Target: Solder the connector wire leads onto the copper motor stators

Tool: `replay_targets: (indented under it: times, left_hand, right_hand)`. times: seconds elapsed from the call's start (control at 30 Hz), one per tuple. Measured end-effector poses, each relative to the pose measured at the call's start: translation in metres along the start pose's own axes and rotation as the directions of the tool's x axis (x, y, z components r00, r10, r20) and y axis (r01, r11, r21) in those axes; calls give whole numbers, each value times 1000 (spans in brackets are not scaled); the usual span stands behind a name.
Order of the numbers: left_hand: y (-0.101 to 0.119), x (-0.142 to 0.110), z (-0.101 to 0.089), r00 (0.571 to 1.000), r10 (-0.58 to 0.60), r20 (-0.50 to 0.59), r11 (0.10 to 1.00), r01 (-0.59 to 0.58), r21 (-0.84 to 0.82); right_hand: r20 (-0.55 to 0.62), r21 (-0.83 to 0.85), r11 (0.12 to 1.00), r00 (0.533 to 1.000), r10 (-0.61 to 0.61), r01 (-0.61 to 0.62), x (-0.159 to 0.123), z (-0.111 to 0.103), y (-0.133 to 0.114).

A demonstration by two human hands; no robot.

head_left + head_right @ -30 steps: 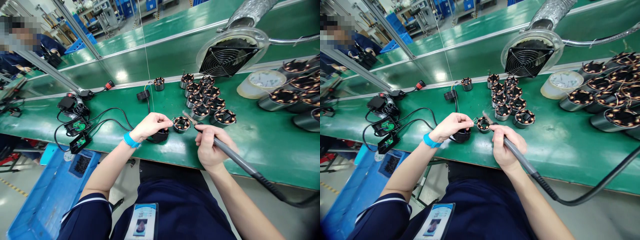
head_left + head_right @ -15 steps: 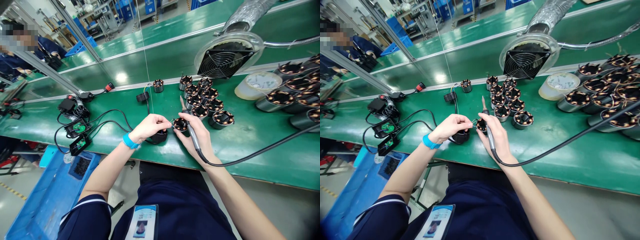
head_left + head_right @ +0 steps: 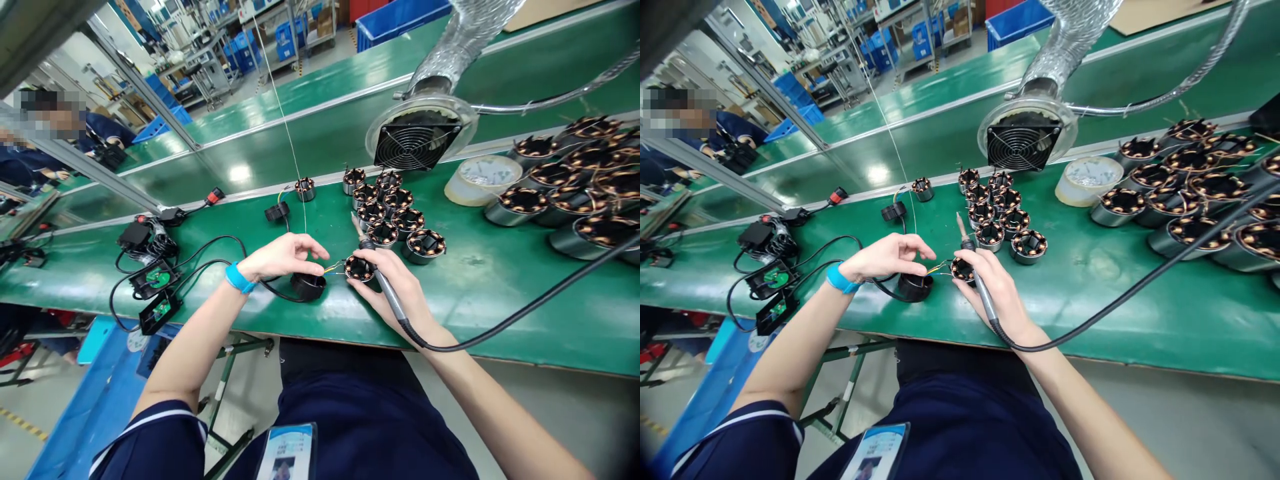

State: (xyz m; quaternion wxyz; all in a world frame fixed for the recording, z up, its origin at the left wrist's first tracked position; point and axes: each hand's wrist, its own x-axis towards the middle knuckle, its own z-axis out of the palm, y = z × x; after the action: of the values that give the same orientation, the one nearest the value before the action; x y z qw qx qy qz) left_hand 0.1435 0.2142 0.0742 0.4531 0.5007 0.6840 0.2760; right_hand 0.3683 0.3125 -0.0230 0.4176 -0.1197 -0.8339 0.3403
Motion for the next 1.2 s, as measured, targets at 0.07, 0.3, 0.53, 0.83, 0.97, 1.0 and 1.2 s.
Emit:
replay_targets:
  times: [0.07, 0.3, 0.53, 0.83, 0.97, 1.0, 1.2]
  left_hand:
    - [8, 9, -6, 999, -11, -34, 1000, 11, 9]
    - [30, 55, 13, 995, -66, 77, 967, 45, 250]
    - [28, 60, 11, 927, -242, 286, 968, 211, 136]
    - [14, 53, 4, 927, -153, 343, 987, 158, 14]
    - [7, 49, 1, 932, -165, 323, 985, 174, 2]
    - [7, 48, 1, 934, -173, 313, 983, 184, -5]
    - [10, 40, 2, 940, -206, 273, 975, 222, -27]
  right_hand:
    - [-16, 4, 1000, 1000, 11, -11, 0, 0, 0]
    - [-35, 32, 999, 999, 34, -33, -1, 2, 0]
    - [-37, 51, 998, 999, 27, -25, -1, 1, 2]
    - [-17, 55, 998, 999, 37, -36, -2, -2, 3]
    - [-10, 59, 998, 999, 39, -38, -2, -1, 2]
    - [-8, 60, 997, 999, 42, -41, -2, -1, 2]
    - [0, 73, 996, 999, 43, -43, -3, 0, 4]
